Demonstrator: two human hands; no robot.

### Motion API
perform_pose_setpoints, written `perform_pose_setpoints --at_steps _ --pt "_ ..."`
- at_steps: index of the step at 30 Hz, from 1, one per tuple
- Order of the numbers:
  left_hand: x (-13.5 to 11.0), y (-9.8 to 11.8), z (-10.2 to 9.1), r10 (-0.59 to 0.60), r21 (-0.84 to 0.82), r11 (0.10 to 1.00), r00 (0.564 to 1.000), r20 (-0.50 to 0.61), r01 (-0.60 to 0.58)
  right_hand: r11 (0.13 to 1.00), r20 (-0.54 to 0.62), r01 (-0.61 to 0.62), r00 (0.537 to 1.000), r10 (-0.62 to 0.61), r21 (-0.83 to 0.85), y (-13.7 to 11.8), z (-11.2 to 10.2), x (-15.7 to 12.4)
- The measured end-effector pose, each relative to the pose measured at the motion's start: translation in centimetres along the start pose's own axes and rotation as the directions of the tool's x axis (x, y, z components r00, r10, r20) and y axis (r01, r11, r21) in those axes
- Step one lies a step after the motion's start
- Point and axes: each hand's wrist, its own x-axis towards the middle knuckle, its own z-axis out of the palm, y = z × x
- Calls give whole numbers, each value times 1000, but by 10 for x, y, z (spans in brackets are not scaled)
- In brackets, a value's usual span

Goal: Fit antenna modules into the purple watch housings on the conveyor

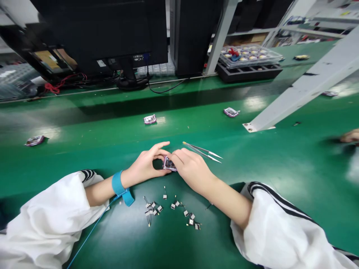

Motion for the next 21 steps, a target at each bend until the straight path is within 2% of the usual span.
perform_pose_setpoints --at_steps 3,6,10,14,21 --pt "0 3 0 -4 37 999 1000 -25 5 998 -6 -57 998 57 -37 -3 -2 3" --pt "-2 5 1 -12 49 999 998 -59 15 992 -25 -129 991 129 -1 -3 0 6" --pt "-3 7 2 -10 -1 1000 995 -97 10 959 -34 -207 976 217 195 1 5 5" --pt "-2 6 2 -17 -67 998 993 -117 9 876 -10 -282 950 311 391 5 10 3" --pt "-2 7 3 -45 -121 992 990 -137 28 773 67 -345 927 368 533 7 12 6"
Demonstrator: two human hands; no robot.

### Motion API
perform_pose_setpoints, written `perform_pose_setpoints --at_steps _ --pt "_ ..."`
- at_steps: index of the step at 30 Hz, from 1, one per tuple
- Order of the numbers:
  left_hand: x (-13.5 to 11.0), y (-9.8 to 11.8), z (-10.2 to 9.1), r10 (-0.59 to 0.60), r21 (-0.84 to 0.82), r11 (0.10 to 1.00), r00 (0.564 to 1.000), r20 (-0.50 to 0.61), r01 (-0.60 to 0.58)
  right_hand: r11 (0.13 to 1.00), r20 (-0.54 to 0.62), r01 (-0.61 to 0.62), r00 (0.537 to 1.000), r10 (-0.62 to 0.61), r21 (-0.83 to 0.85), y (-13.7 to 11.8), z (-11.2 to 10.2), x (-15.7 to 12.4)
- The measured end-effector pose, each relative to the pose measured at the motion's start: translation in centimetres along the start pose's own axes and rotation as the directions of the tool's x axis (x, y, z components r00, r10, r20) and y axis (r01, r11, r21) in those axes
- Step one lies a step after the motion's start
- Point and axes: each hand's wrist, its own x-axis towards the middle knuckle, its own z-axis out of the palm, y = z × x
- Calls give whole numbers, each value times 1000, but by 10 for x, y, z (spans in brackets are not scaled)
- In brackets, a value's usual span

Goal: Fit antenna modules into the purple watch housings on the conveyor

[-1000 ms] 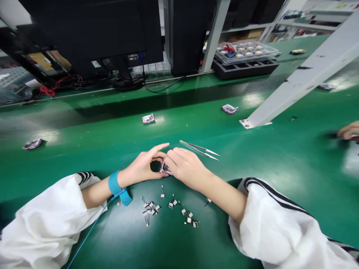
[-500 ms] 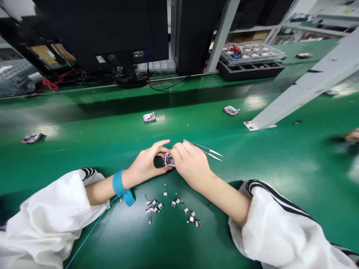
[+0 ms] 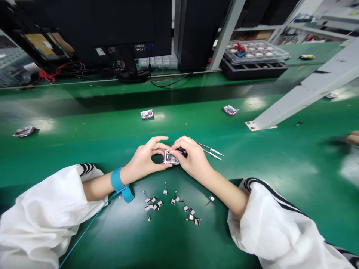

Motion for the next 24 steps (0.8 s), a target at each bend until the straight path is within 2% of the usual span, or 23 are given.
perform_pose_setpoints --at_steps 8,13,17,21,24 --pt "0 1 0 -3 -22 1000 1000 -2 3 1000 -5 11 1000 -11 19 0 -1 -2" --pt "-1 1 0 -5 -29 1000 1000 1 5 998 -30 61 998 -62 -23 2 2 -3" --pt "-1 -2 0 -17 -34 999 1000 15 17 976 29 149 989 -146 -161 1 -1 -3" --pt "0 -7 1 -41 -43 998 998 46 43 900 124 258 966 -228 -352 0 -7 -5" --pt "1 -10 1 -63 -47 997 996 69 67 849 139 307 952 -274 -429 3 -6 -6"
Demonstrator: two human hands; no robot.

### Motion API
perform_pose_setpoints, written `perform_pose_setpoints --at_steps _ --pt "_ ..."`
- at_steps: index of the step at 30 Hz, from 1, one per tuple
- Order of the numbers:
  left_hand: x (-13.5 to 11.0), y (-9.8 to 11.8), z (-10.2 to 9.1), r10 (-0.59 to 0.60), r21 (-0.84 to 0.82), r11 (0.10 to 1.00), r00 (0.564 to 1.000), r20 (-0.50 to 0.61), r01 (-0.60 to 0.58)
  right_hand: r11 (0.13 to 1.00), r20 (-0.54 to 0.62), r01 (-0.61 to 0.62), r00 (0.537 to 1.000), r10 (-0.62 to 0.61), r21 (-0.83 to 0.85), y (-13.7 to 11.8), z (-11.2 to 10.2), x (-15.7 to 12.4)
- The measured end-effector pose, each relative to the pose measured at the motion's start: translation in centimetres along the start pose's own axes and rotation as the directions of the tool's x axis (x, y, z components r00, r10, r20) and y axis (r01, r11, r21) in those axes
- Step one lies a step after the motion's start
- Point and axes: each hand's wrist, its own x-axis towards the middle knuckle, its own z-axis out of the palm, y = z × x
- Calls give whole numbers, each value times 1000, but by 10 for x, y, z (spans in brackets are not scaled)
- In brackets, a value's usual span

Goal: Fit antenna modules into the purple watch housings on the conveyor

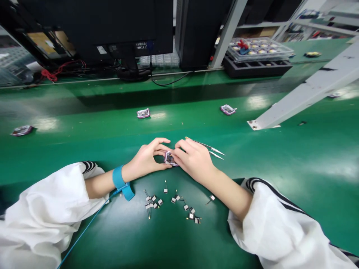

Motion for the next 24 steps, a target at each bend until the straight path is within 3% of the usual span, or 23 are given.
perform_pose_setpoints --at_steps 24 --pt "3 -4 -2 -43 -10 999 999 30 43 987 280 97 958 -59 -124 -5 -5 19"
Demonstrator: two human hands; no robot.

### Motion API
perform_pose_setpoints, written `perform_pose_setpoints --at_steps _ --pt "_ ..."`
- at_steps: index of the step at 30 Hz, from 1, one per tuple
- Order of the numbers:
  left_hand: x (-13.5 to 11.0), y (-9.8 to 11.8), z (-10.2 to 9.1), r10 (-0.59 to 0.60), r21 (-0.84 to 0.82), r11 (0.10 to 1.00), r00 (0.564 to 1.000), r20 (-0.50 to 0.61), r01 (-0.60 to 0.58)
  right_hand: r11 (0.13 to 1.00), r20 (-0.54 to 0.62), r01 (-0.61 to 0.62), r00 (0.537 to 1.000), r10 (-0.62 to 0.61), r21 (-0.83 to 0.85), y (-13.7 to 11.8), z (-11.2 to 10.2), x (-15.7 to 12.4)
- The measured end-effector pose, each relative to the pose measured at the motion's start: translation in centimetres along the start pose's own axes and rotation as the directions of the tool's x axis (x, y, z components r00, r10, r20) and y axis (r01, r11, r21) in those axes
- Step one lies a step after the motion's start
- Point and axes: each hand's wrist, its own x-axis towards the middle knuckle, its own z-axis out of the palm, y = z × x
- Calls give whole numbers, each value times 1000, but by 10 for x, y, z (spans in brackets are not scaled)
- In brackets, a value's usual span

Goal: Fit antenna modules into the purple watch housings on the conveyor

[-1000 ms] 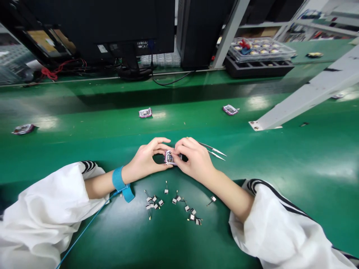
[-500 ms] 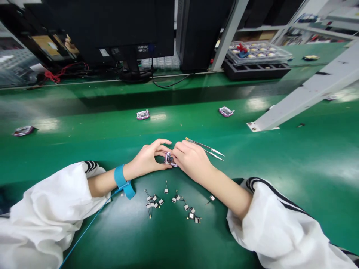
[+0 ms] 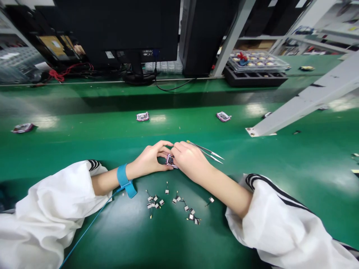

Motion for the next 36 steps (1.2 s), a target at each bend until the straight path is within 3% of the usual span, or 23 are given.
perform_pose_setpoints --at_steps 10,14,16,18,21,23,25,27,30,31,33,34,36 --pt "0 -1 1 37 50 998 999 6 -37 994 110 108 988 -105 -18 -9 -9 4" --pt "-1 2 -6 64 109 992 998 -9 -62 993 124 109 986 -114 46 2 -21 11" --pt "-3 0 -26 67 180 983 992 -108 -47 994 100 63 992 -72 90 16 -25 27" --pt "-6 -9 -58 67 269 963 953 -294 16 992 56 -32 998 26 124 30 -22 54" --pt "-15 -32 -117 66 368 911 816 -574 186 972 51 -150 988 143 183 39 -4 107" --pt "-20 -49 -150 51 408 867 763 -644 286 957 83 -185 982 170 222 37 16 140" --pt "-24 -58 -170 51 453 829 762 -645 329 945 112 -201 978 178 258 30 36 166" --pt "-26 -57 -175 97 513 799 775 -624 313 935 139 -212 974 179 285 23 50 183" --pt "-28 -32 -156 216 616 767 831 -512 180 922 158 -235 968 194 307 18 54 191" --pt "-29 -20 -142 245 643 759 869 -429 103 919 160 -242 966 200 312 18 52 189" --pt "-32 4 -108 273 656 747 950 -154 -108 914 163 -250 965 207 321 20 41 178" --pt "-34 15 -88 275 636 740 961 7 -217 912 165 -249 965 204 327 21 35 168" --pt "-39 30 -49 282 580 720 924 258 -381 906 180 -250 964 199 341 22 22 142"
